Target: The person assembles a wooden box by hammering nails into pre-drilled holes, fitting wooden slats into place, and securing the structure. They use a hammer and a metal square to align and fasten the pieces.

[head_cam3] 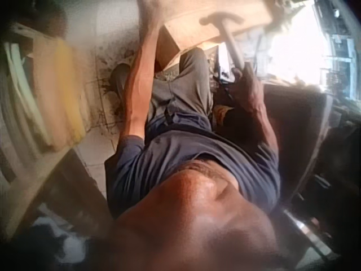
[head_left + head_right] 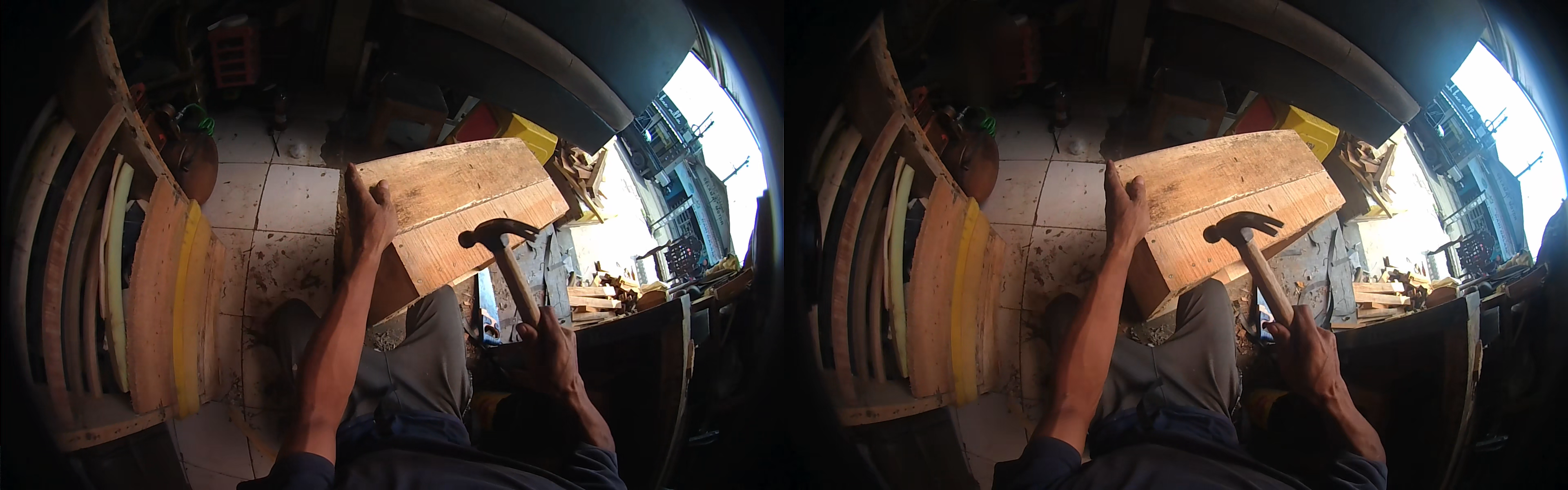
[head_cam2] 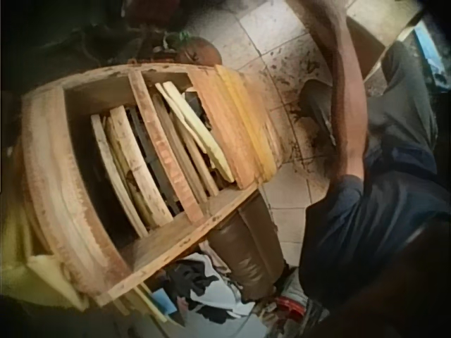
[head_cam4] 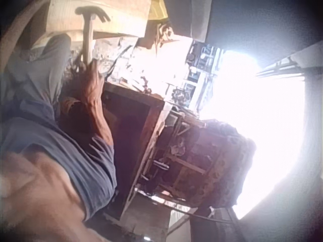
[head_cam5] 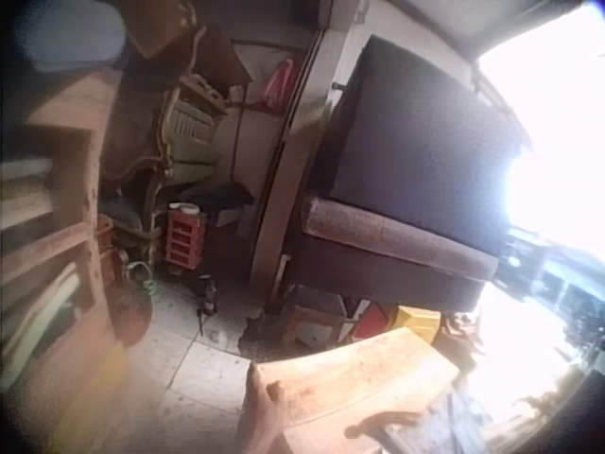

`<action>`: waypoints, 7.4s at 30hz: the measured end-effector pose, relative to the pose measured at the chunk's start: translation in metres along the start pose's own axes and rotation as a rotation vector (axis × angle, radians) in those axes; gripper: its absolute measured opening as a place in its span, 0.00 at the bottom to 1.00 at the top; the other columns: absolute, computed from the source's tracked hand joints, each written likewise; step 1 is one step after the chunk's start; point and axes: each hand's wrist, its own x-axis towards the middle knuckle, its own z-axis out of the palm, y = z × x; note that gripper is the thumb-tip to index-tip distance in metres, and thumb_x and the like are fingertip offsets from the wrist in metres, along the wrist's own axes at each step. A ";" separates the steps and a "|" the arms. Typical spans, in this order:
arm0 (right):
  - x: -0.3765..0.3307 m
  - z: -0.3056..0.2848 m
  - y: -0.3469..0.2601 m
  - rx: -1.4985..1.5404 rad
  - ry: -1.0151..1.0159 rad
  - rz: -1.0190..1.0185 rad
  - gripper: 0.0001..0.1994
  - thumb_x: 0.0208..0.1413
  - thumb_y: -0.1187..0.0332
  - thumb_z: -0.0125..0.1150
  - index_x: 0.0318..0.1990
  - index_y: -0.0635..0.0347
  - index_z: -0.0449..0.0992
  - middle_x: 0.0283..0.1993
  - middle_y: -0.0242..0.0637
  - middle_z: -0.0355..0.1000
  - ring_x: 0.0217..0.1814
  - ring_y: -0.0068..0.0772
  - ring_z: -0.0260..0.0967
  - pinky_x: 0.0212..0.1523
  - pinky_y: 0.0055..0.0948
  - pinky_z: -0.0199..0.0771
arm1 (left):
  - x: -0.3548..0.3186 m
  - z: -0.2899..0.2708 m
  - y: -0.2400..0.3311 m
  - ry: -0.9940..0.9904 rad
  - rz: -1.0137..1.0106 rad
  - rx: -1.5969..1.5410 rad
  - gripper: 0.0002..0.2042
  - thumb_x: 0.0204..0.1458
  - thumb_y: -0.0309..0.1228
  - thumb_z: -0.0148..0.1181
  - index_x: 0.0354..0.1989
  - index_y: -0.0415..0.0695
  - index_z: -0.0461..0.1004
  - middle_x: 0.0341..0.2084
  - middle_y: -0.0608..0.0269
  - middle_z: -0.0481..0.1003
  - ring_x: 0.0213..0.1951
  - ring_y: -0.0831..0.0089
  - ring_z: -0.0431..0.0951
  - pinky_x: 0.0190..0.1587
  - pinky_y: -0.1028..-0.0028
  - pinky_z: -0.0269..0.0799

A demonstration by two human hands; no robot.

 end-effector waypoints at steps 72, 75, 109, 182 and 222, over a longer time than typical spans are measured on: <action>-0.177 0.319 0.288 0.112 -0.023 0.864 0.28 0.64 0.45 0.51 0.52 0.62 0.80 0.33 0.56 0.79 0.40 0.59 0.80 0.40 0.53 0.77 | 0.076 -0.001 -0.033 -0.111 -0.070 -0.311 0.15 0.61 0.38 0.61 0.42 0.36 0.81 0.36 0.63 0.80 0.41 0.73 0.76 0.49 0.74 0.69; -0.189 0.346 0.298 0.046 -0.148 0.667 0.26 0.61 0.51 0.55 0.58 0.62 0.76 0.34 0.56 0.78 0.40 0.60 0.79 0.41 0.56 0.78 | 0.079 0.001 -0.034 -0.106 -0.124 -0.402 0.13 0.62 0.35 0.60 0.43 0.35 0.81 0.36 0.63 0.80 0.41 0.74 0.77 0.49 0.75 0.69; 0.240 0.327 0.214 1.230 0.041 0.536 0.28 0.57 0.51 0.59 0.52 0.72 0.75 0.40 0.46 0.78 0.32 0.37 0.76 0.33 0.38 0.75 | 0.227 -0.105 -0.091 -0.331 -0.147 0.023 0.15 0.61 0.42 0.54 0.40 0.42 0.79 0.32 0.62 0.80 0.34 0.70 0.80 0.36 0.69 0.75; 0.445 0.324 0.381 -0.175 0.228 0.181 0.28 0.58 0.59 0.59 0.65 0.58 0.66 0.63 0.57 0.64 0.64 0.60 0.65 0.57 0.53 0.75 | -0.121 -0.131 -0.154 -0.159 0.424 0.965 0.20 0.61 0.30 0.42 0.24 0.39 0.81 0.27 0.59 0.79 0.44 0.57 0.76 0.58 0.57 0.57; 0.068 0.214 0.162 1.996 0.457 0.263 0.24 0.63 0.64 0.54 0.64 0.66 0.64 0.55 0.43 0.72 0.48 0.35 0.77 0.40 0.29 0.89 | -0.148 0.006 -0.068 -0.567 -0.197 -0.305 0.22 0.72 0.45 0.44 0.60 0.38 0.68 0.45 0.57 0.77 0.45 0.73 0.77 0.49 0.68 0.75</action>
